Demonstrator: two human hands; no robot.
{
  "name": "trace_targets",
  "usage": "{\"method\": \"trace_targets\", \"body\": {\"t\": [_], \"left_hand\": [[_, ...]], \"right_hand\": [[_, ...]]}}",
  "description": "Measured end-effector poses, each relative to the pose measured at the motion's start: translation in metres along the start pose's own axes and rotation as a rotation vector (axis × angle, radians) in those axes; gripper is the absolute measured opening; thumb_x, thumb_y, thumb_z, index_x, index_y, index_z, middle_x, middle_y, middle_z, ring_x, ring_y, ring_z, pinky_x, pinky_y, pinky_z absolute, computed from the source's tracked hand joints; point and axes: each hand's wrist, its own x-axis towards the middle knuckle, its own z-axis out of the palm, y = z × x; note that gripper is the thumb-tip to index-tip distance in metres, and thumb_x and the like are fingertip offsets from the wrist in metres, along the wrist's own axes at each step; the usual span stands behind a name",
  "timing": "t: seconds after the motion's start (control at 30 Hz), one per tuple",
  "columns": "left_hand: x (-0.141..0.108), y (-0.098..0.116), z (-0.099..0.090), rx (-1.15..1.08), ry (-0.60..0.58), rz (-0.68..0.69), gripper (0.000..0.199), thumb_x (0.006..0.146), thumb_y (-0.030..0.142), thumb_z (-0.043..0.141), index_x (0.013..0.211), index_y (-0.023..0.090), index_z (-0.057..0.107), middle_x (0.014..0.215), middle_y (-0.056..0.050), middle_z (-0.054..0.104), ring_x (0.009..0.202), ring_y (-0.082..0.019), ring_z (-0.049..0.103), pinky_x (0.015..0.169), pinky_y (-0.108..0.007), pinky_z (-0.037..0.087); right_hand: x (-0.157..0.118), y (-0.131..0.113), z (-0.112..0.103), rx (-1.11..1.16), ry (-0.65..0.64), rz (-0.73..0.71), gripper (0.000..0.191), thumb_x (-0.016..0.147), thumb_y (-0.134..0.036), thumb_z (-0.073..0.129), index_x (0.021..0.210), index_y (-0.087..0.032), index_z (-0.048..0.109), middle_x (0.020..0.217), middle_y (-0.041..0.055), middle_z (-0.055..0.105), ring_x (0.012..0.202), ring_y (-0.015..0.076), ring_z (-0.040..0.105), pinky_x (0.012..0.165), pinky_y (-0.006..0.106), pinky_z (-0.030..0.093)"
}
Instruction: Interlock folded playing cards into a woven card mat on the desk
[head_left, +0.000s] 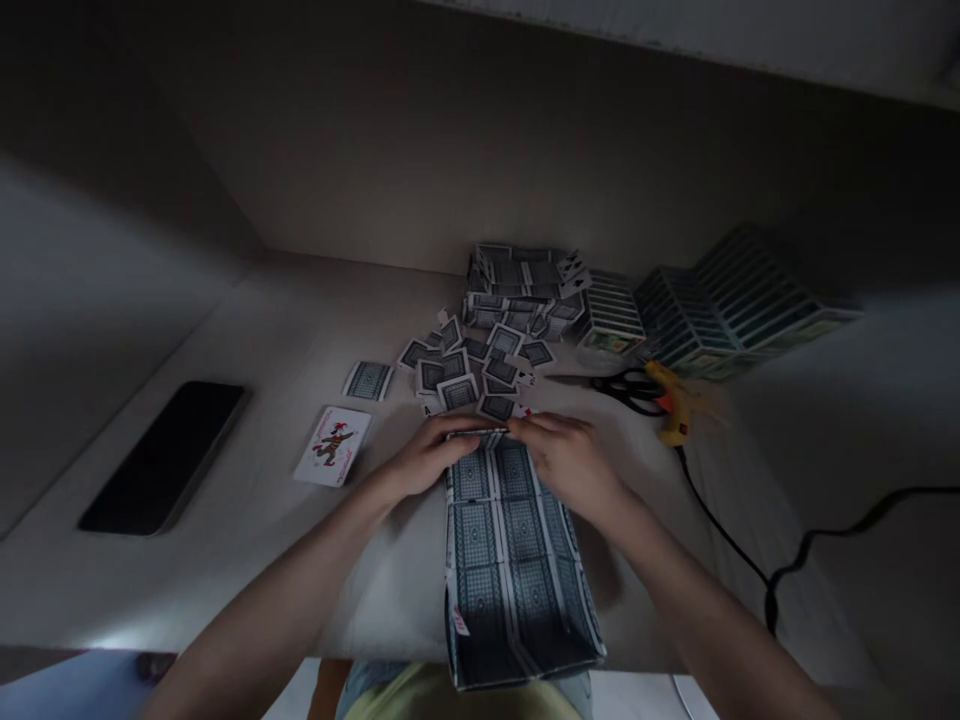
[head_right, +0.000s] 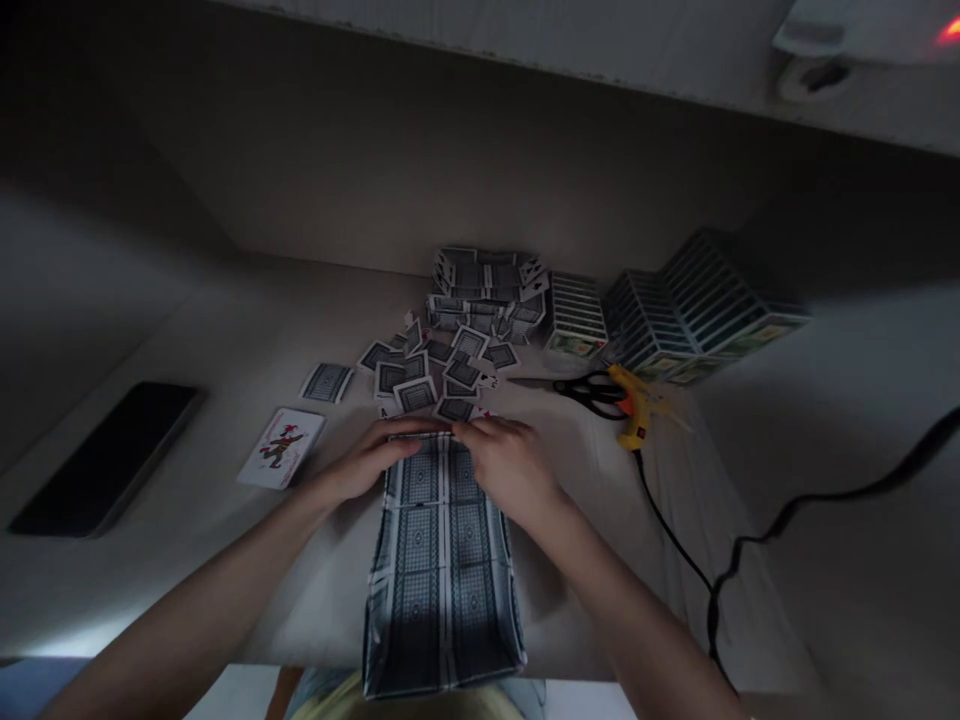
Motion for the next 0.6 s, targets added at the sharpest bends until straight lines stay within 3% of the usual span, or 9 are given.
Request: {"method": "trace_targets", "body": {"t": [0.2, 0.3, 0.37, 0.5, 0.6], "left_hand": [[-0.001, 0.002, 0.001, -0.043, 0.002, 0.001, 0.038, 0.086, 0.039, 0.038, 0.103, 0.019, 0.066, 0.107, -0.006, 0.066, 0.101, -0.023, 0.057, 0.094, -0.035, 0.037], [-0.003, 0.005, -0.002, -0.038, -0.019, -0.021, 0.035, 0.084, 0.037, 0.042, 0.103, 0.019, 0.066, 0.108, -0.005, 0.065, 0.103, -0.023, 0.056, 0.093, -0.036, 0.038], [-0.004, 0.005, -0.003, -0.017, -0.022, -0.032, 0.03, 0.078, 0.032, 0.053, 0.102, 0.02, 0.066, 0.11, -0.005, 0.064, 0.104, -0.023, 0.056, 0.093, -0.035, 0.039], [-0.006, 0.001, -0.002, -0.032, 0.062, -0.088, 0.024, 0.072, 0.023, 0.056, 0.092, 0.021, 0.07, 0.102, -0.003, 0.068, 0.097, -0.022, 0.059, 0.089, -0.033, 0.04], [-0.003, -0.002, -0.002, -0.1, 0.159, -0.175, 0.023, 0.069, 0.023, 0.054, 0.084, 0.02, 0.071, 0.091, -0.002, 0.071, 0.091, -0.022, 0.061, 0.084, -0.033, 0.042]], "right_hand": [[-0.004, 0.006, -0.006, 0.278, 0.163, -0.007, 0.025, 0.084, -0.022, 0.049, 0.106, -0.024, 0.061, 0.101, 0.0032, 0.065, 0.095, 0.017, 0.058, 0.085, 0.033, 0.045], [-0.006, 0.013, -0.01, 0.518, 0.363, 0.166, 0.025, 0.086, -0.033, 0.045, 0.102, -0.023, 0.062, 0.101, 0.0043, 0.065, 0.096, 0.0181, 0.058, 0.087, 0.035, 0.045], [-0.006, 0.019, -0.005, 0.717, 0.474, 0.323, 0.032, 0.088, -0.04, 0.039, 0.097, -0.02, 0.062, 0.091, 0.0058, 0.067, 0.086, 0.0188, 0.062, 0.081, 0.036, 0.049], [-0.004, 0.025, 0.017, 1.042, 0.442, 0.551, 0.044, 0.085, -0.053, 0.033, 0.092, -0.02, 0.06, 0.083, 0.0079, 0.067, 0.071, 0.0201, 0.064, 0.063, 0.035, 0.054], [0.0, 0.028, 0.028, 1.193, 0.385, 0.618, 0.05, 0.084, -0.059, 0.029, 0.096, -0.02, 0.058, 0.089, 0.009, 0.067, 0.075, 0.0207, 0.065, 0.064, 0.035, 0.054]]}}
